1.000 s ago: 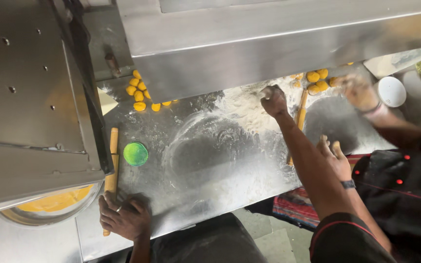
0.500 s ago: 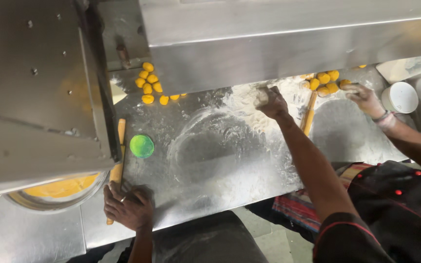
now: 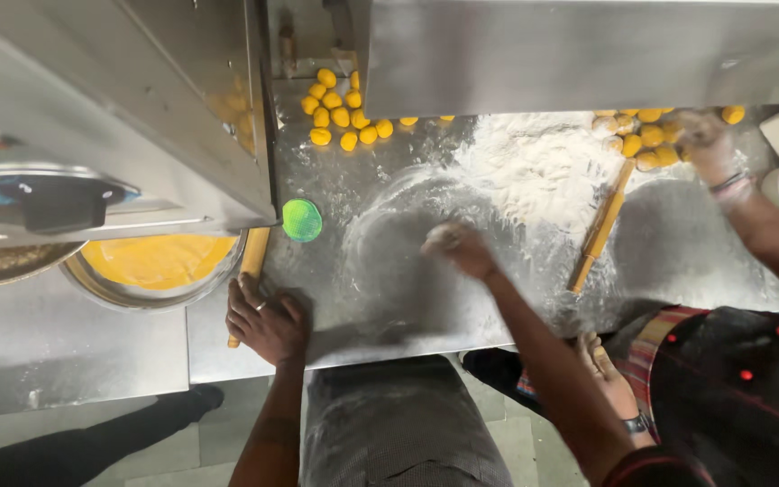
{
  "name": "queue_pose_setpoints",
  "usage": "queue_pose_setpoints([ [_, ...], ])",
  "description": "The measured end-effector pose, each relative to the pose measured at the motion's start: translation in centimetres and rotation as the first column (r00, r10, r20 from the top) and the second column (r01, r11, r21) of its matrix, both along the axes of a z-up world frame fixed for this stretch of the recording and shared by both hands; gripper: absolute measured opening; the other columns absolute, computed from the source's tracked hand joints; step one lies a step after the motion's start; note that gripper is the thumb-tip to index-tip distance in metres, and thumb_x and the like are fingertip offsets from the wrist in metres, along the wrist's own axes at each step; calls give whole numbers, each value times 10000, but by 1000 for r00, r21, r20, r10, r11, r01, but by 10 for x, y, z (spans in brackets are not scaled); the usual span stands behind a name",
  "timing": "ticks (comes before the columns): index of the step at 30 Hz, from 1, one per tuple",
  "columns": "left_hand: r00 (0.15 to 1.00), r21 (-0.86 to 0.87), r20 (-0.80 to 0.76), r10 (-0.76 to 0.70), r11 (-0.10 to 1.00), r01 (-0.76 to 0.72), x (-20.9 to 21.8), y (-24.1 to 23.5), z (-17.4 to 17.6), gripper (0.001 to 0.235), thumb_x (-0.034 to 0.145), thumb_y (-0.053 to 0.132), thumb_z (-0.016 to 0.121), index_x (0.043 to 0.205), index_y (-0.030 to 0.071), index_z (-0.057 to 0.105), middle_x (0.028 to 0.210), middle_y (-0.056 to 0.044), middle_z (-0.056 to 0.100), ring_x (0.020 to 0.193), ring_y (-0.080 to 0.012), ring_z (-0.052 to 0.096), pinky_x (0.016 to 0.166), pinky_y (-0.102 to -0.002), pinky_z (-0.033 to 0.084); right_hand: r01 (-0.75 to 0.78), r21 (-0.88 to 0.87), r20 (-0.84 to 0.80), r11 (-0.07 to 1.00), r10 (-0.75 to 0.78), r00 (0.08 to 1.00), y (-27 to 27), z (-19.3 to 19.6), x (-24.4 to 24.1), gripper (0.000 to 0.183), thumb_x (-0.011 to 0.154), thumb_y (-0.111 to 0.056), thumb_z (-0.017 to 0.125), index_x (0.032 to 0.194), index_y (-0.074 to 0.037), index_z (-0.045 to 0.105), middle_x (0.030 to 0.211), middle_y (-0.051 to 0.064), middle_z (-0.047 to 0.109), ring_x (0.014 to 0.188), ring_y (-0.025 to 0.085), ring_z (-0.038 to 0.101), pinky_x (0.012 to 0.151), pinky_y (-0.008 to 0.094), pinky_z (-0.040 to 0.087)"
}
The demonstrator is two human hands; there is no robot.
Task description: The person rolls yellow dough balls flat on a floured stainless steel counter using a wooden rolling pin. They repeatedly flatten, flip, and dust the dough, then place the finished flat sheets into a metal tray. Another person works alongside performing the same task.
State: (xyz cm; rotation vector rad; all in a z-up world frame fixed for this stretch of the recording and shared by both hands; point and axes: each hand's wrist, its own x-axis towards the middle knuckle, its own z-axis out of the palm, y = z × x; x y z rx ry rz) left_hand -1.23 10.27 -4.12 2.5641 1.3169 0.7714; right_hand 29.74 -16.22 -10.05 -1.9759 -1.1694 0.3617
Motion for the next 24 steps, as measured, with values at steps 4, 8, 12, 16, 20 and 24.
queue_pose_setpoints([
  [4,999,24,24,-27,999,26,-3,2,5,671,989,343,508,1554,-8,417,1554,-271,447,1382,-462,452,1153,-588,308,345,-261,-74,901,-376,924,29,24,-76,293,935,-337,706,1118,-108,707,1183,86,669,975,207,702,885,369,579],
  [8,1000,-14,26,-17,1000,17,-2,-2,5,673,964,324,517,1545,-2,421,1557,-269,450,1386,-451,447,1158,-581,304,354,-42,403,934,-309,862,38,52,-94,467,811,-256,749,1217,-27,727,1291,221,586,1152,426,542,912,527,519],
  [12,999,-22,36,-18,1000,18,-6,-2,2,659,988,301,516,1560,-9,414,1579,-264,445,1396,-455,444,1170,-574,301,149,-211,281,966,-86,956,52,34,-116,251,961,-178,650,1195,-140,734,1271,125,618,1230,317,575,960,435,570],
  [16,999,-34,33,-23,999,24,-5,0,1,672,975,317,524,1547,-17,414,1567,-274,438,1393,-462,438,1162,-576,289,329,-218,385,919,-229,894,54,16,-125,319,886,-188,684,1198,-128,718,1271,166,591,1158,329,597,999,454,559],
  [20,998,-77,59,-12,997,16,-5,1,5,657,992,308,524,1551,-18,414,1575,-274,423,1388,-455,427,1177,-572,283,623,-261,147,738,-607,781,44,32,-144,474,922,-182,657,1386,-105,599,1352,239,515,915,345,633,807,461,559],
  [24,999,-89,41,-11,996,15,-3,-1,3,672,978,301,538,1552,-23,408,1586,-262,408,1412,-452,410,1186,-576,268,333,-201,382,921,-239,893,48,54,-162,420,872,-283,684,1281,-191,656,1305,188,619,1108,354,686,886,416,578],
])
